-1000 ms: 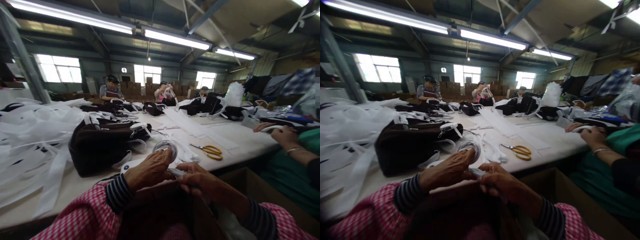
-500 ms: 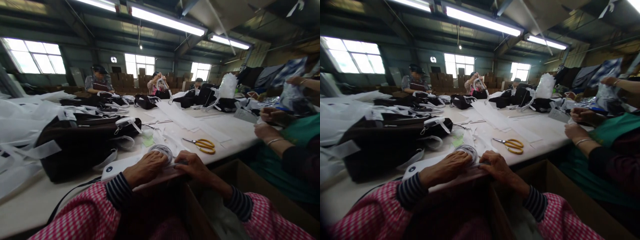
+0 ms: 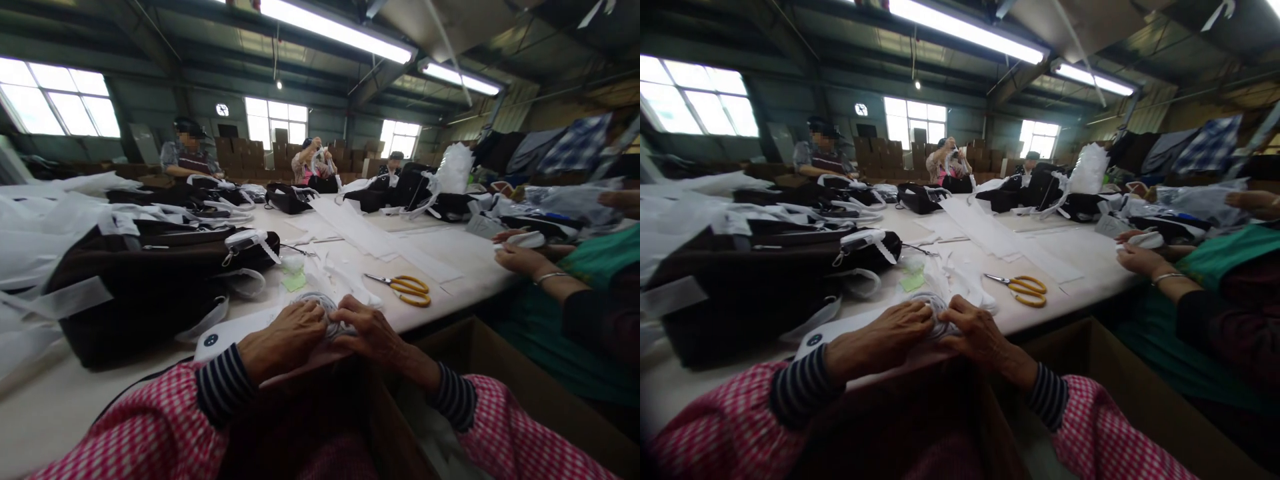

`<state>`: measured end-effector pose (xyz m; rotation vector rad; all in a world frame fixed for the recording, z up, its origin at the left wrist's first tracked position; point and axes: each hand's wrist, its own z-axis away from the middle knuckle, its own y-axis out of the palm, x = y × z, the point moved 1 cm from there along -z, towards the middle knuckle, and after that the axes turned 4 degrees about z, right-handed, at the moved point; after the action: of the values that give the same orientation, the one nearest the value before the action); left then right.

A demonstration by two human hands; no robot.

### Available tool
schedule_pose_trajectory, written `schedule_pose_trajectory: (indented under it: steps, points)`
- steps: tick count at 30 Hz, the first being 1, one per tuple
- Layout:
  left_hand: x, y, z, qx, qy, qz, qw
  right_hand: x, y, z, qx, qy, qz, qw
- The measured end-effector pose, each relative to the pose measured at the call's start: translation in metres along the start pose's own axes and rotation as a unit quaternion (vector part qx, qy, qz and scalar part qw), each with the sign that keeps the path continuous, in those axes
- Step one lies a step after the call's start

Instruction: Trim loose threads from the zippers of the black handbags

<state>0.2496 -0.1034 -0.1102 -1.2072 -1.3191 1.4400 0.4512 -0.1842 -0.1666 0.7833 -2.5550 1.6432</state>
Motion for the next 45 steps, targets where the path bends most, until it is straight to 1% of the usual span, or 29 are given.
schedule_pose_trajectory:
  steps: [3,5,7,9,13,15,18,23,25,28,30,33,35,37,40,42,43,45]
  points:
    - [0.004,0.017,0.005,-0.084,-0.010,0.100,0.991,-0.001,0.003,-0.004,-0.010,0.012,-0.038,0.999]
    - [0.003,0.025,0.007,-0.135,-0.028,0.126,0.982,-0.001,0.002,-0.007,-0.003,0.022,-0.059,0.998]
    - [-0.001,0.031,0.008,-0.154,-0.047,0.100,0.982,0.000,-0.002,-0.010,0.016,0.029,-0.076,0.997]
    - [-0.005,0.034,0.009,-0.160,-0.046,0.078,0.983,0.001,-0.007,-0.013,0.038,0.031,-0.089,0.995]
    - [-0.005,0.034,0.010,-0.186,-0.039,0.104,0.976,0.004,-0.016,-0.015,0.069,0.029,-0.100,0.992]
    - [-0.001,0.033,0.009,-0.176,-0.056,0.125,0.975,0.006,-0.021,-0.014,0.088,0.033,-0.098,0.991]
    - [0.005,0.029,0.004,-0.142,-0.069,0.142,0.977,0.009,-0.031,-0.015,0.134,0.032,-0.089,0.986]
    - [0.006,0.018,0.004,-0.106,-0.078,0.120,0.984,0.008,-0.043,-0.033,0.229,0.010,-0.044,0.972]
    - [0.009,0.013,0.007,-0.097,-0.071,0.118,0.986,0.009,-0.044,-0.041,0.259,-0.006,-0.014,0.966]
    - [0.023,0.004,0.015,-0.080,-0.039,0.105,0.991,0.014,-0.043,-0.048,0.291,-0.031,0.033,0.956]
    - [0.035,0.000,0.020,-0.069,-0.013,0.094,0.993,0.018,-0.039,-0.049,0.287,-0.038,0.062,0.955]
    - [0.044,0.000,0.025,-0.061,0.004,0.091,0.994,0.023,-0.029,-0.045,0.248,-0.044,0.094,0.963]
    - [0.041,0.006,0.026,-0.062,-0.008,0.070,0.996,0.024,-0.021,-0.042,0.227,-0.045,0.098,0.968]
    - [0.031,0.014,0.023,-0.068,-0.030,0.038,0.997,0.023,-0.017,-0.040,0.217,-0.038,0.085,0.972]
    - [0.016,0.022,0.019,-0.081,-0.066,0.021,0.994,0.021,-0.021,-0.040,0.218,-0.031,0.050,0.974]
    - [0.014,0.022,0.016,-0.087,-0.074,0.040,0.993,0.019,-0.027,-0.042,0.232,-0.034,0.038,0.971]
    - [0.016,0.020,0.016,-0.090,-0.066,0.053,0.992,0.017,-0.031,-0.043,0.243,-0.037,0.042,0.968]
    - [0.024,0.015,0.016,-0.093,-0.033,0.080,0.992,0.014,-0.036,-0.046,0.259,-0.039,0.057,0.964]
